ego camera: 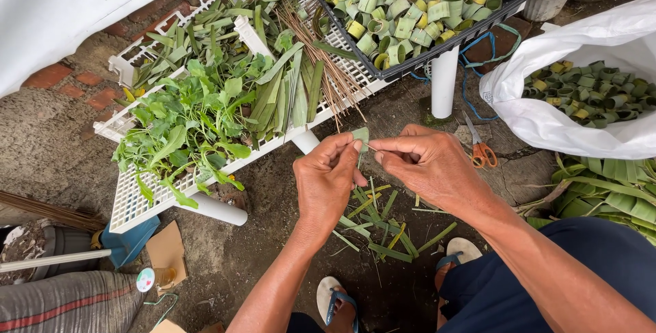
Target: The person folds and weaves long plant leaves into small, square containers, placing the finished items into a black tray or a large white bag.
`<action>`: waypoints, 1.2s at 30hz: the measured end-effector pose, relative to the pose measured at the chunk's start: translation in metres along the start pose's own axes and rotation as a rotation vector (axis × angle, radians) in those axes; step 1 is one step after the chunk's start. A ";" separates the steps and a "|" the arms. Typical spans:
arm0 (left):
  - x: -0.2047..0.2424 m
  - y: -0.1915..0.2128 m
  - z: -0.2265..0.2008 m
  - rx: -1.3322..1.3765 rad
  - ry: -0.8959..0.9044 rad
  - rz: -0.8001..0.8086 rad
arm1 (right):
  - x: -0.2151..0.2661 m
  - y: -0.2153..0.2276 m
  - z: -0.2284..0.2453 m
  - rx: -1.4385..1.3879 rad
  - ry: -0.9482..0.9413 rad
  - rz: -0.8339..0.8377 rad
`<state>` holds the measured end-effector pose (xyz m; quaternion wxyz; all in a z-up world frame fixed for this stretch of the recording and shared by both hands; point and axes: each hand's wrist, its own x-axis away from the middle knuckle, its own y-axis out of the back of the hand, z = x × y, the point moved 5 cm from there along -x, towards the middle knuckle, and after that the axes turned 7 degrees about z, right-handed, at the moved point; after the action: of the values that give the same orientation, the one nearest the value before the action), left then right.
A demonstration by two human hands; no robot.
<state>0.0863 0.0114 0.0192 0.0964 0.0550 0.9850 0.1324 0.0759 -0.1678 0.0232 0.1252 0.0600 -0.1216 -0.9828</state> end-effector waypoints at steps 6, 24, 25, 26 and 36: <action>0.006 -0.013 -0.017 -0.177 -0.084 0.036 | -0.001 -0.001 -0.012 0.035 0.021 -0.011; -0.005 -0.001 -0.010 0.579 0.318 0.125 | 0.006 0.010 0.019 0.124 0.220 0.035; -0.004 0.001 -0.013 0.579 0.319 0.124 | 0.005 0.011 0.018 0.124 0.219 0.037; -0.002 0.000 -0.014 0.621 0.364 0.148 | 0.004 0.011 0.018 0.105 0.219 0.066; 0.009 0.000 0.002 0.664 0.433 0.203 | 0.004 0.005 0.012 0.109 0.251 0.183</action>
<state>0.0783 0.0127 0.0159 -0.1496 0.1510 0.9612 -0.1756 0.0715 -0.1705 0.0354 0.2249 0.1779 -0.1629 -0.9441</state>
